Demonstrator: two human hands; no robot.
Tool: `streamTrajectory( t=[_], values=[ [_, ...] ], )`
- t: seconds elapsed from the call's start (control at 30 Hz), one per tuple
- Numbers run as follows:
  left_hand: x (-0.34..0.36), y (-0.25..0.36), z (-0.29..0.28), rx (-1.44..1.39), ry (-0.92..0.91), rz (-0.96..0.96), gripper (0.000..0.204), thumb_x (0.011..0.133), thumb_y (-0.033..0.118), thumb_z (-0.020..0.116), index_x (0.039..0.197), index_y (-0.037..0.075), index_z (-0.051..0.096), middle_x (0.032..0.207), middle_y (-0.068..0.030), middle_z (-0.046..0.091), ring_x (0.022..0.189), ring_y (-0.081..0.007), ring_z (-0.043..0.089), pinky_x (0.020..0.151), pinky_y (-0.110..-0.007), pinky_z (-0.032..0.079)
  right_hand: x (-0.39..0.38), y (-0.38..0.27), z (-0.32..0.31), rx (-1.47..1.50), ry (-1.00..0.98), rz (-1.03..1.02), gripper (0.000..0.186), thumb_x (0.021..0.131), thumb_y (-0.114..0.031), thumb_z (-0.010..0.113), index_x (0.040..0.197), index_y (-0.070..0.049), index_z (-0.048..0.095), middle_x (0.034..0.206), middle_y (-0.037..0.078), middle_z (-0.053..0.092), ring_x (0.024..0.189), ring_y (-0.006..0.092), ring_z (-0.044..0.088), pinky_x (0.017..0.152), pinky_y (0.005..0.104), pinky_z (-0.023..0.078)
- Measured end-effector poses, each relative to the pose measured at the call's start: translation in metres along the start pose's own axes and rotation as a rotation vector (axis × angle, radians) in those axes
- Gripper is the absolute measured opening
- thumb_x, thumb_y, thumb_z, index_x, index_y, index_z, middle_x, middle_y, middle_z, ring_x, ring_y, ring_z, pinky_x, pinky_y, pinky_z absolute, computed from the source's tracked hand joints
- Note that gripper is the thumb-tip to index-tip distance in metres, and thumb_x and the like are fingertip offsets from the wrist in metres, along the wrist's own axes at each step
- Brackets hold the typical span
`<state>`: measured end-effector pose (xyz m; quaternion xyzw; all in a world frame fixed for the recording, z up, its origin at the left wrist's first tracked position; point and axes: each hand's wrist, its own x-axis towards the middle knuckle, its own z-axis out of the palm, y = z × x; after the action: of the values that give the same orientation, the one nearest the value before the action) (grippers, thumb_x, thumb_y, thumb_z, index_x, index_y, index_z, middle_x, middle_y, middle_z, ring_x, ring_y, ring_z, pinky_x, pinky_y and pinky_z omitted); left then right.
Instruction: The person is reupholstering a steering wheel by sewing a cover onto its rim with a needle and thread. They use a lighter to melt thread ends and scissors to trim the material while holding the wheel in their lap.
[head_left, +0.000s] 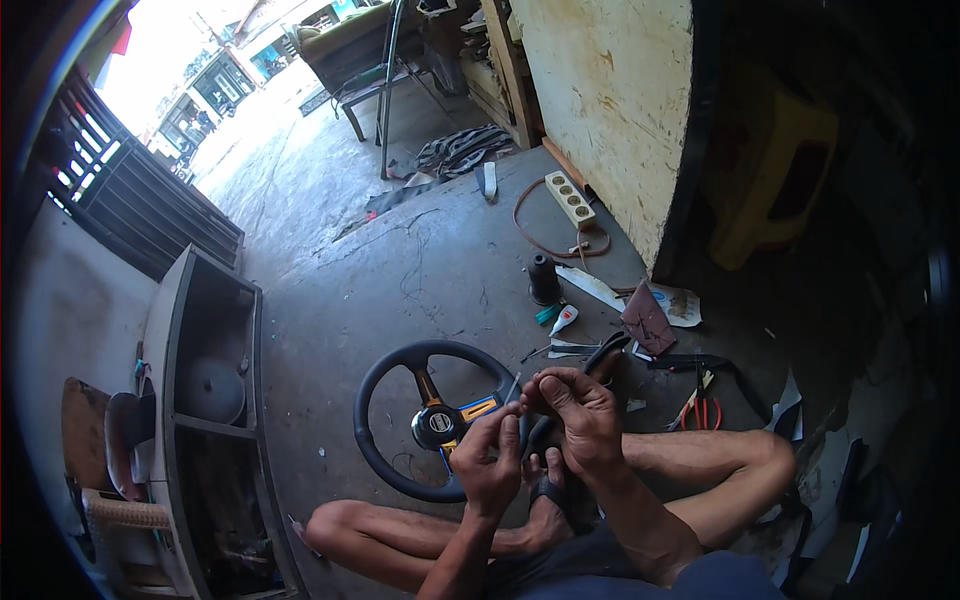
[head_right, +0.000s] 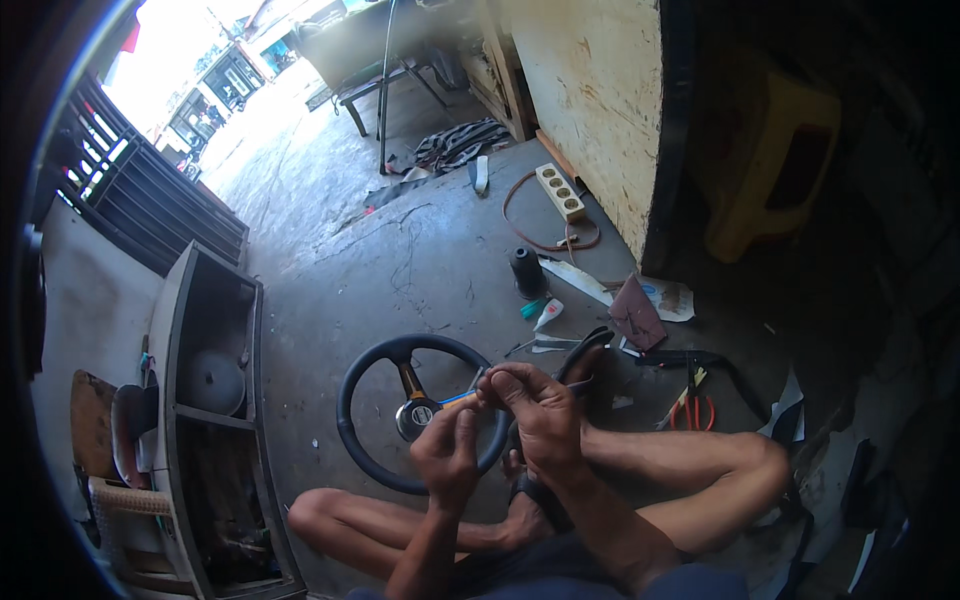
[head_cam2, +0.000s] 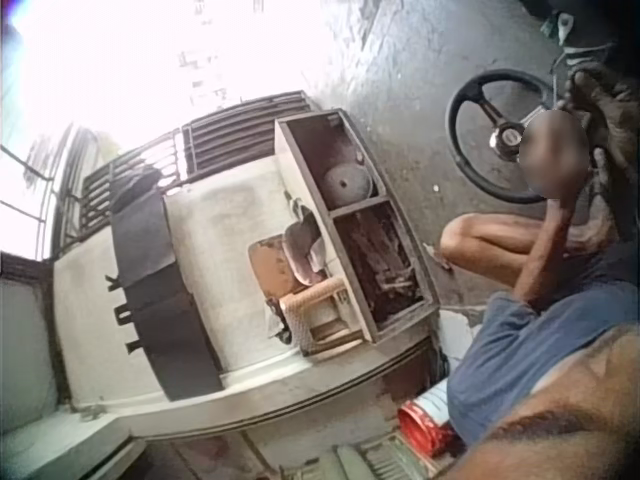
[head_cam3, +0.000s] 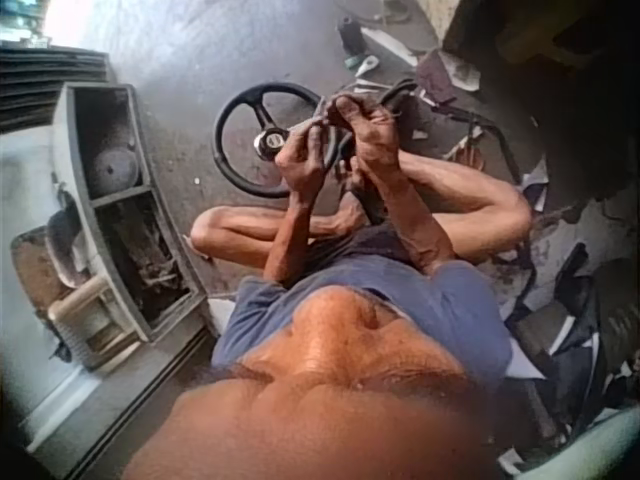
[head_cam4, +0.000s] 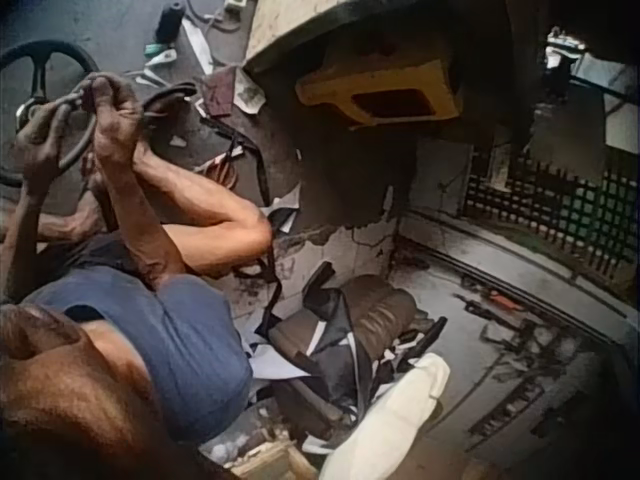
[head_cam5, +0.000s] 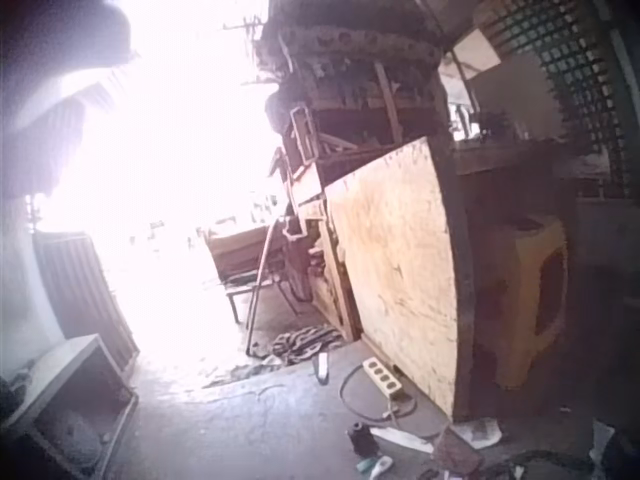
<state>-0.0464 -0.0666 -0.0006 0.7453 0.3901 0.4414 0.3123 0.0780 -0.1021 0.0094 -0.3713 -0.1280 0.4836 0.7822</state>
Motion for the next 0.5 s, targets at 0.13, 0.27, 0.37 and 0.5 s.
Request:
streamTrajectory(
  t=[0.13,0.27,0.37,0.5],
  values=[
    [0.002,-0.004,-0.004,-0.368,-0.066,-0.320,0.020,0.101,0.007,0.059,0.116,-0.003,0.069,0.102,-0.0110,0.074,0.095,-0.0158,0.069,0.087,-0.029,0.054,0.003,-0.008,-0.015,-0.287,0.012,-0.005,0.022,0.099,-0.010,0.064,0.118,0.001,0.066,0.092,0.006,0.069,0.085,0.0116,0.067,0.079,0.0255,0.056],
    [0.003,0.002,-0.006,-0.467,-0.173,-0.312,0.021,0.101,0.002,0.055,0.116,-0.006,0.067,0.106,-0.0120,0.073,0.101,-0.0166,0.068,0.093,-0.030,0.052,0.009,-0.009,-0.017,-0.366,-0.032,0.052,0.029,0.099,-0.008,0.065,0.125,0.003,0.062,0.091,0.006,0.068,0.083,0.0116,0.067,0.078,0.0249,0.056],
    [0.000,-0.004,-0.008,-0.355,-0.232,-0.179,0.020,0.098,-0.005,0.055,0.113,-0.005,0.068,0.105,-0.0129,0.073,0.102,-0.0185,0.068,0.094,-0.030,0.052,0.011,-0.004,-0.021,-0.263,-0.016,-0.023,0.032,0.098,-0.012,0.067,0.126,0.004,0.063,0.089,0.004,0.069,0.084,0.0096,0.065,0.080,0.0238,0.053],
    [0.001,-0.004,-0.013,-0.235,-0.338,0.042,0.022,0.094,-0.009,0.055,0.109,-0.003,0.069,0.104,-0.0137,0.073,0.102,-0.0216,0.069,0.094,-0.032,0.052,0.014,-0.007,-0.035,-0.248,-0.062,0.134,0.029,0.097,-0.012,0.069,0.120,0.006,0.065,0.088,0.004,0.070,0.080,0.0090,0.065,0.076,0.0236,0.054]
  ],
)
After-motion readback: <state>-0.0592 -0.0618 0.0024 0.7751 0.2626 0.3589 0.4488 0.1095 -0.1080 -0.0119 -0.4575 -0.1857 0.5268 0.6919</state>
